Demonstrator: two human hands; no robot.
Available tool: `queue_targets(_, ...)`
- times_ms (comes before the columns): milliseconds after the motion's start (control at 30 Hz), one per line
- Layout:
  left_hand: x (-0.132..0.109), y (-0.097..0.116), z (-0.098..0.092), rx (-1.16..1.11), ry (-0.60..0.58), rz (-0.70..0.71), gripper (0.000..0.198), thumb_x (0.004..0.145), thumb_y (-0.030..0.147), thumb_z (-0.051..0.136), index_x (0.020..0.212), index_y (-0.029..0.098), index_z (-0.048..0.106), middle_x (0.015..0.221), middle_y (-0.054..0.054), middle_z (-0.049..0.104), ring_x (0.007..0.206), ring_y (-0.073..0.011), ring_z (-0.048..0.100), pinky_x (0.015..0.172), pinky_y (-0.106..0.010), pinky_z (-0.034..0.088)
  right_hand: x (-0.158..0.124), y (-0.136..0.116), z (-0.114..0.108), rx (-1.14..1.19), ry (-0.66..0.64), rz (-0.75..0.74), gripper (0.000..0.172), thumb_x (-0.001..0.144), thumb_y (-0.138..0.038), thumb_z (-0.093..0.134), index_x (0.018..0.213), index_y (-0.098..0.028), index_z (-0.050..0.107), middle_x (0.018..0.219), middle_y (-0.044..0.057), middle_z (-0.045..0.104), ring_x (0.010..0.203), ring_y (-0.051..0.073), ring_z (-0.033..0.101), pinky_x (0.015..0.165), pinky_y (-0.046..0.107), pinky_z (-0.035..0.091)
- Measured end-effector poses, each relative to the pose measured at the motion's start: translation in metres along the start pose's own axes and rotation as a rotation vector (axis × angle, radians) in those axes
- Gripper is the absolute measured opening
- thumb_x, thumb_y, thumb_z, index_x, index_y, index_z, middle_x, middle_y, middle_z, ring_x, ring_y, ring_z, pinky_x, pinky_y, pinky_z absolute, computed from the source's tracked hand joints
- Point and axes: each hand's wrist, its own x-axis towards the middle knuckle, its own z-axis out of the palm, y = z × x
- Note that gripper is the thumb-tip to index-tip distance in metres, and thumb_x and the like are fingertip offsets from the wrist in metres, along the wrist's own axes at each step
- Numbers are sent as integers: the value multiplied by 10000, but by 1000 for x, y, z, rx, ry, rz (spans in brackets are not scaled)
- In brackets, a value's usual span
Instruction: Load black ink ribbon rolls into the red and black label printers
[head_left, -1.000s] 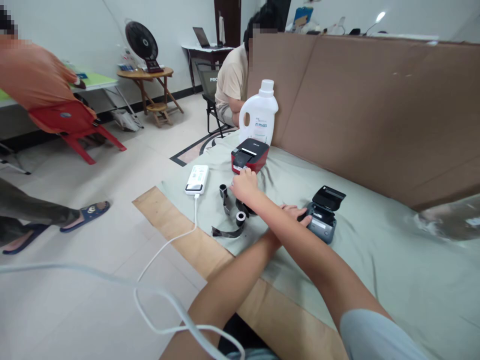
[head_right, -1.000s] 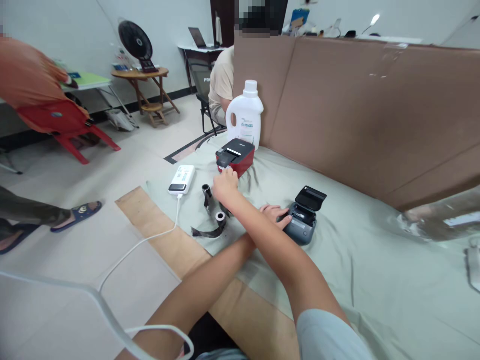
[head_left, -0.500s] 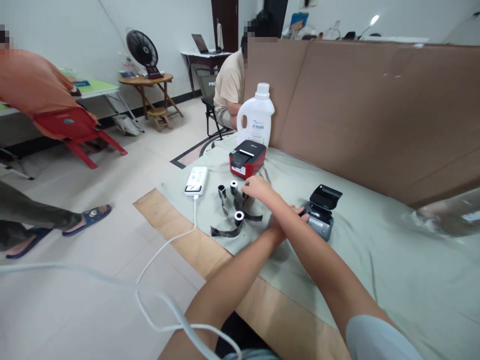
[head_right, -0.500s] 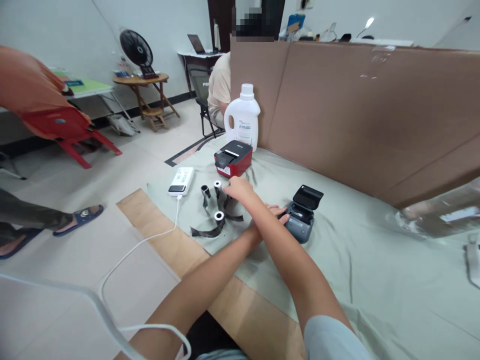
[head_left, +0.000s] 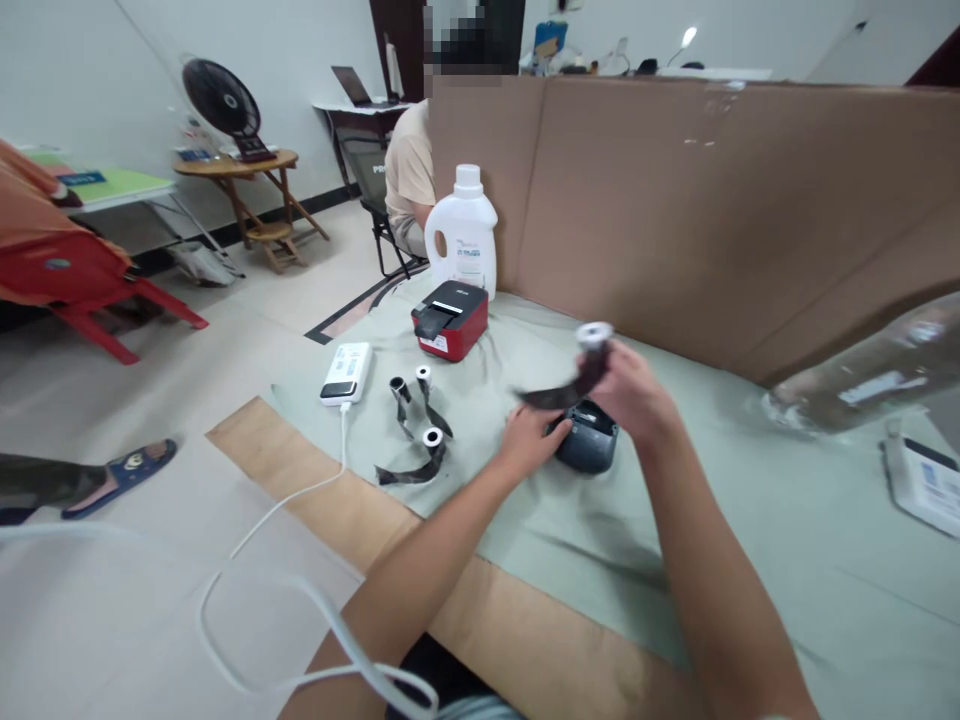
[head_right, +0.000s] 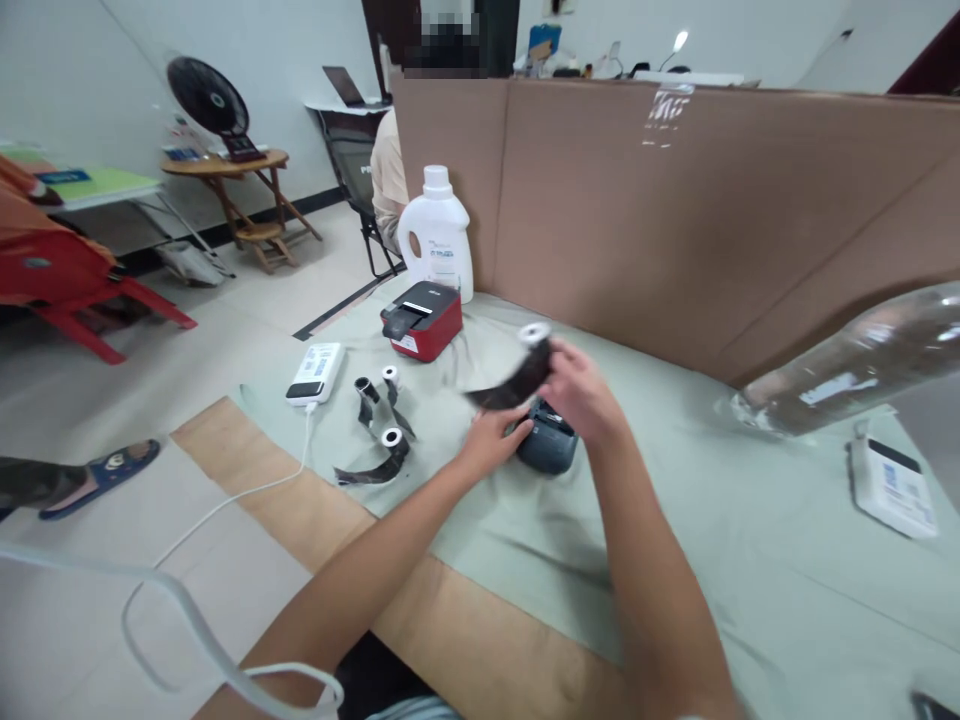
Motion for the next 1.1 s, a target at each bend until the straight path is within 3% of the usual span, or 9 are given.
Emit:
queue_targets(100, -3, 1, -2, 7, 1, 16, 357, 1000, 433, 523, 1282, 279, 679, 1296, -27, 712, 1279, -212, 591, 1174, -424, 347, -27, 4, -55, 102, 66, 52, 306, 901, -536, 551, 996, -259, 641, 972, 107, 719, 643, 167, 593, 655, 360, 476)
queue_targets(200, -5, 1, -2, 14, 13, 37, 377, 998, 421, 527, 1315, 262, 654, 1291, -37, 711, 1249, -215, 606, 1144, -412, 377, -38, 25, -75, -52, 8, 87, 305, 871, -501, 614, 1024, -238, 629, 916, 84, 729, 607, 161, 577, 637, 349, 467)
queue_targets(367, -6, -1, -1, -12, 28, 142, 511, 960, 402, 576, 1438, 225, 550, 1348, -82, 661, 1265, -244, 581, 1101, -417, 425, -36, 59, -65, -651, 83, 23, 244, 894, -363, 565, 1066, -207, 639, 1001, 87, 740, 853, 232, 673, 813, 386, 501)
queue_targets(500, -7, -1, -3, -46, 42, 192, 515, 937, 321, 590, 1445, 243, 551, 1343, -91, 637, 1260, -231, 578, 1097, -397, 445, -36, 70, -54, -870, 52, 42, 275, 955, -315, 497, 1181, -213, 615, 1096, 106, 730, 965, 268, 680, 861, 403, 502)
queue_targets(600, -9, 0, -3, -58, 37, 271, 500, 918, 271, 598, 1418, 269, 586, 1353, -90, 612, 1268, -223, 568, 1100, -390, 447, -38, 75, -48, -932, 73, 22, 280, 966, -290, 480, 1192, -208, 624, 1178, 124, 676, 1047, 278, 660, 884, 400, 513)
queue_targets(700, -10, -2, -2, -38, 23, 350, 503, 903, 213, 592, 1396, 308, 611, 1372, -81, 593, 1272, -224, 558, 1098, -401, 446, -38, 78, -42, -979, 135, 29, 262, 949, -284, 497, 1142, -208, 658, 1241, 128, 572, 1012, 260, 654, 863, 391, 532)
queue_targets(900, -9, -4, -1, -19, 11, 409, 479, 881, 189, 644, 1337, 332, 666, 1371, -88, 589, 1243, -249, 560, 1057, -426, 464, -29, 73, -29, -1057, 247, 185, 249, 829, -224, 602, 1078, -224, 620, 1130, 92, 491, 1004, 260, 609, 810, 373, 521)
queue_targets(1100, -9, -1, -1, 3, 78, 449, 399, 890, 109, 576, 1194, 301, 748, 1222, -79, 663, 1137, -215, 595, 982, -386, 476, -17, 76, -37, -790, 552, 42, 373, 868, -398, 603, 1141, -162, 510, 1235, 172, 499, 868, 219, 586, 836, 382, 509)
